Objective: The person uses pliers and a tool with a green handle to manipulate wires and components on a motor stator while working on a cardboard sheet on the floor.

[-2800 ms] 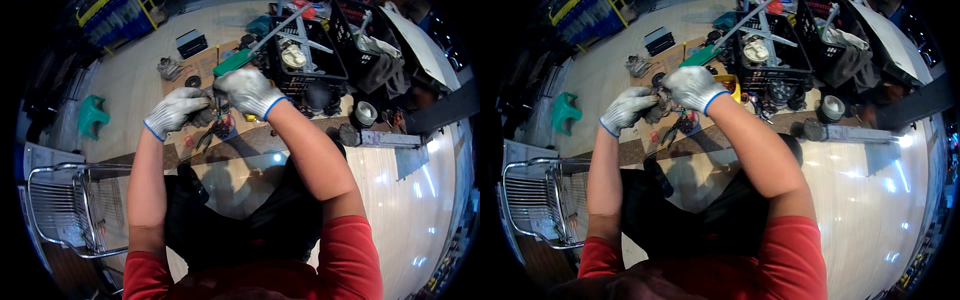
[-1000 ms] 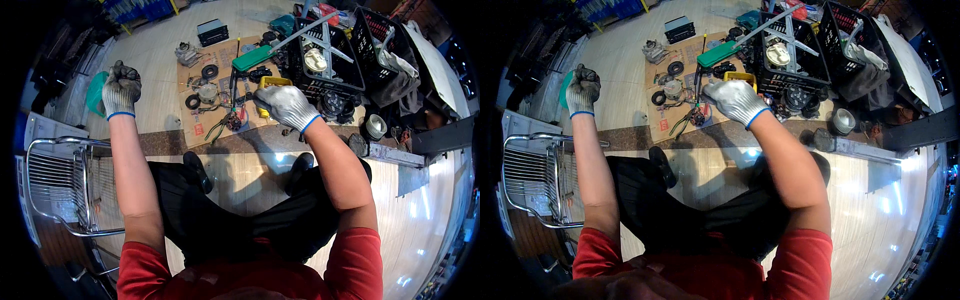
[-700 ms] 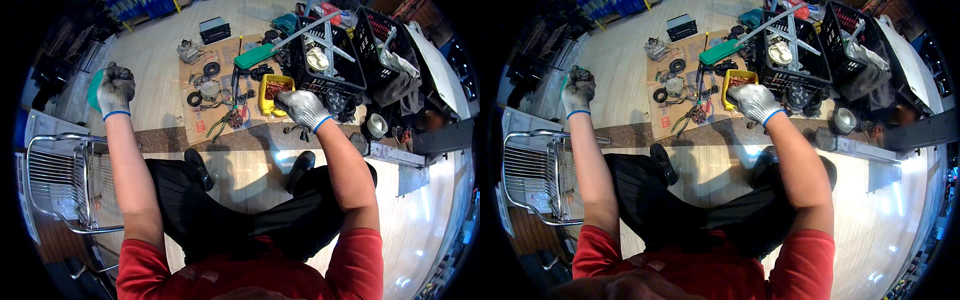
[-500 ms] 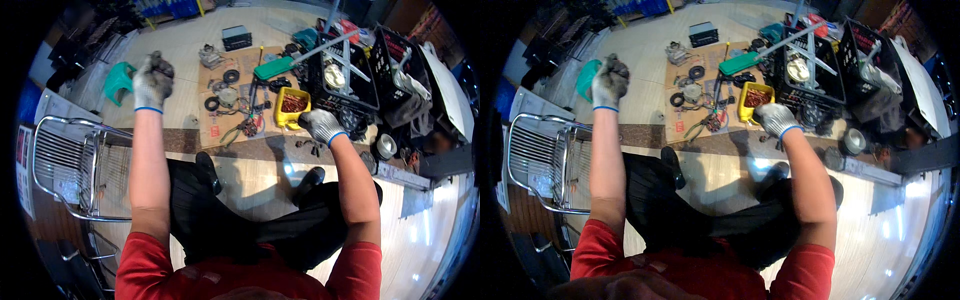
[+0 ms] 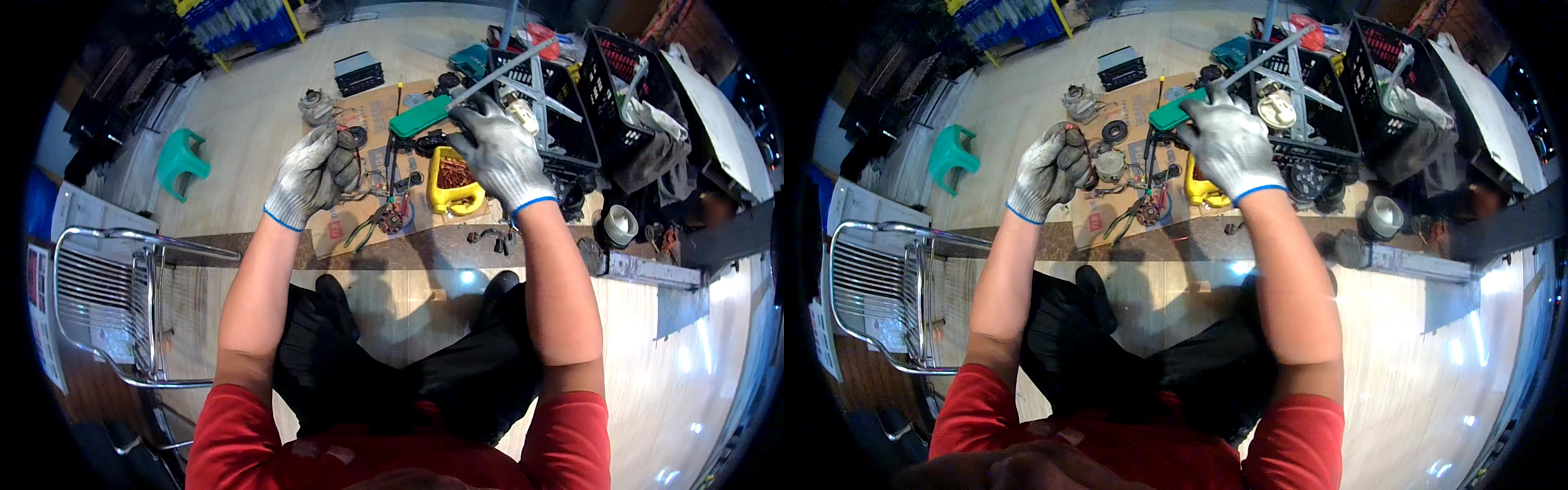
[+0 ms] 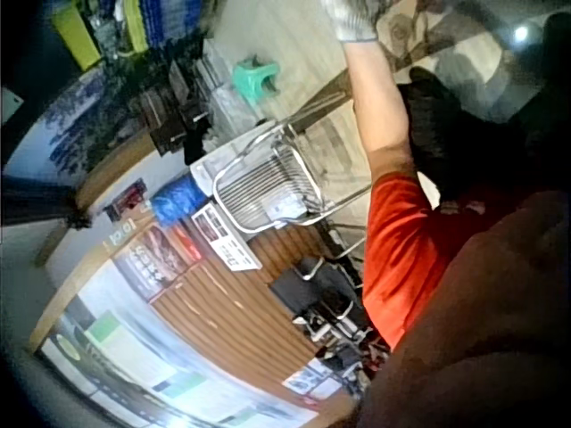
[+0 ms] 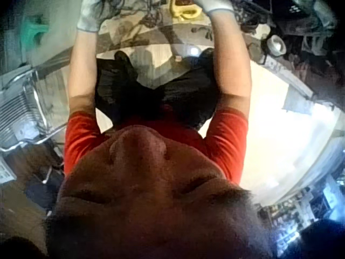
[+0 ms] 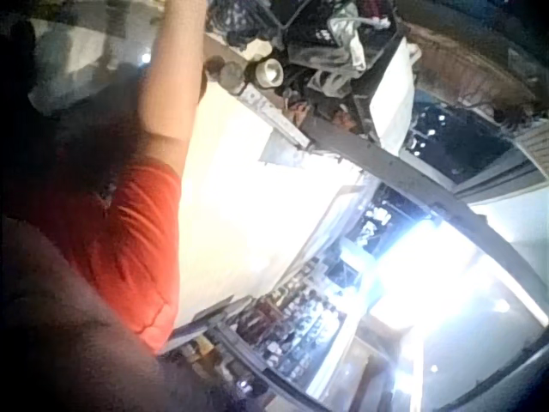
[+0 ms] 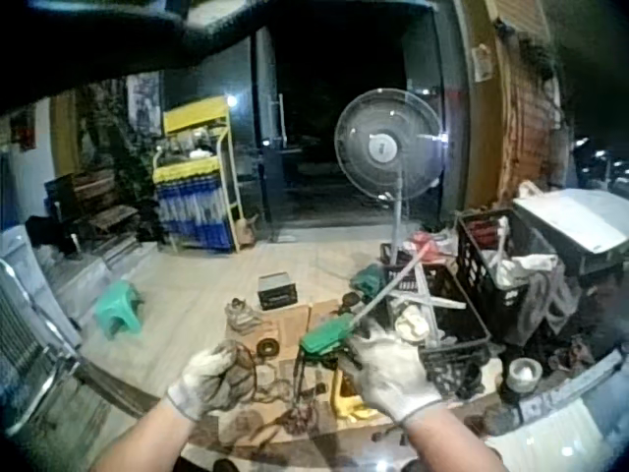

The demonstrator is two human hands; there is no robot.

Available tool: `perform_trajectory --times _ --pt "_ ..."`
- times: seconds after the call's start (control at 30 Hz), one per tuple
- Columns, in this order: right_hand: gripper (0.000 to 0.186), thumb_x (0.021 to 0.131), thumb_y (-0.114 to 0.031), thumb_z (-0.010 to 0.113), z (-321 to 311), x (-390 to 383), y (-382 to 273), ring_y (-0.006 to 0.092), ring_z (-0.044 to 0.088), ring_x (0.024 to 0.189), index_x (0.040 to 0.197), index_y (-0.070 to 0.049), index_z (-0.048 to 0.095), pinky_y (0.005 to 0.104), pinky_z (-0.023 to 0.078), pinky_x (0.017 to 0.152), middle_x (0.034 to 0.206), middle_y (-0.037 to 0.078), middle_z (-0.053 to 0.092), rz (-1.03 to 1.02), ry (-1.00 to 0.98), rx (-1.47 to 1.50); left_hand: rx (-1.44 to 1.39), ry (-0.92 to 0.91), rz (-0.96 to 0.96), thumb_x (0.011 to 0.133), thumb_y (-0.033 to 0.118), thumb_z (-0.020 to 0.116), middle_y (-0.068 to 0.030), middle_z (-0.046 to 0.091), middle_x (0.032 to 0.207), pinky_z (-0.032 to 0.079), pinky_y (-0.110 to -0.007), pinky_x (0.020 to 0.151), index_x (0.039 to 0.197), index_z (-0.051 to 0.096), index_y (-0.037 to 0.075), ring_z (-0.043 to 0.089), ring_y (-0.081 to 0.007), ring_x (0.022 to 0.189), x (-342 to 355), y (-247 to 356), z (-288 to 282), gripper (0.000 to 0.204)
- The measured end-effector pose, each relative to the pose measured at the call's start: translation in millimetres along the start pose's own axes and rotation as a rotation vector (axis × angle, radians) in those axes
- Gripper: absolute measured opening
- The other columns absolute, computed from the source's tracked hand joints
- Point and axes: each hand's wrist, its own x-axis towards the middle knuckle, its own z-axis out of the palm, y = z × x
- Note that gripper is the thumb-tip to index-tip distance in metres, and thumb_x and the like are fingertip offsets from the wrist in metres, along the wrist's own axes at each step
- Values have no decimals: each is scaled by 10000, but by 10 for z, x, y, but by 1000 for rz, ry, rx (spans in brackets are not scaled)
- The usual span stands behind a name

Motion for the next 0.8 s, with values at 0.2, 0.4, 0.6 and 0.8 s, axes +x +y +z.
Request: perform_trajectory --times 0.2,0.4,0.6,0.8 --pt "362 928 -419 631 -141 122 221 377 649 1066 1141 -138 714 455 543 886 1201 185 661 273 107 -236 18 153 61 992 272 594 -24 522 780 434 -354 620 1094 586 58 516 -194 691 211 -3 -12 238" --pt "515 938 -508 565 -164 191 857 416 648 1038 1141 -56 705 462 515 903 1066 266 680 446 -27 -92 -106 511 301 1013 269 563 -33 522 801 405 -323 655 1102 560 -2 455 -178 687 400 201 -521 285" --pt "497 921 -532 555 -257 147 1266 387 655 1100 1110 -106 729 456 518 938 1146 195 696 733 71 -291 -102 729 466 1059 306 459 -20 436 713 347 -331 589 1052 560 1 407 -183 667 401 470 -635 321" --pt "497 930 -510 539 -252 107 1384 414 647 1088 1201 -125 697 489 502 947 1137 244 681 747 116 -200 -61 767 485 1044 295 492 -26 484 746 379 -339 610 1076 571 2 454 -197 686 210 644 -868 305"
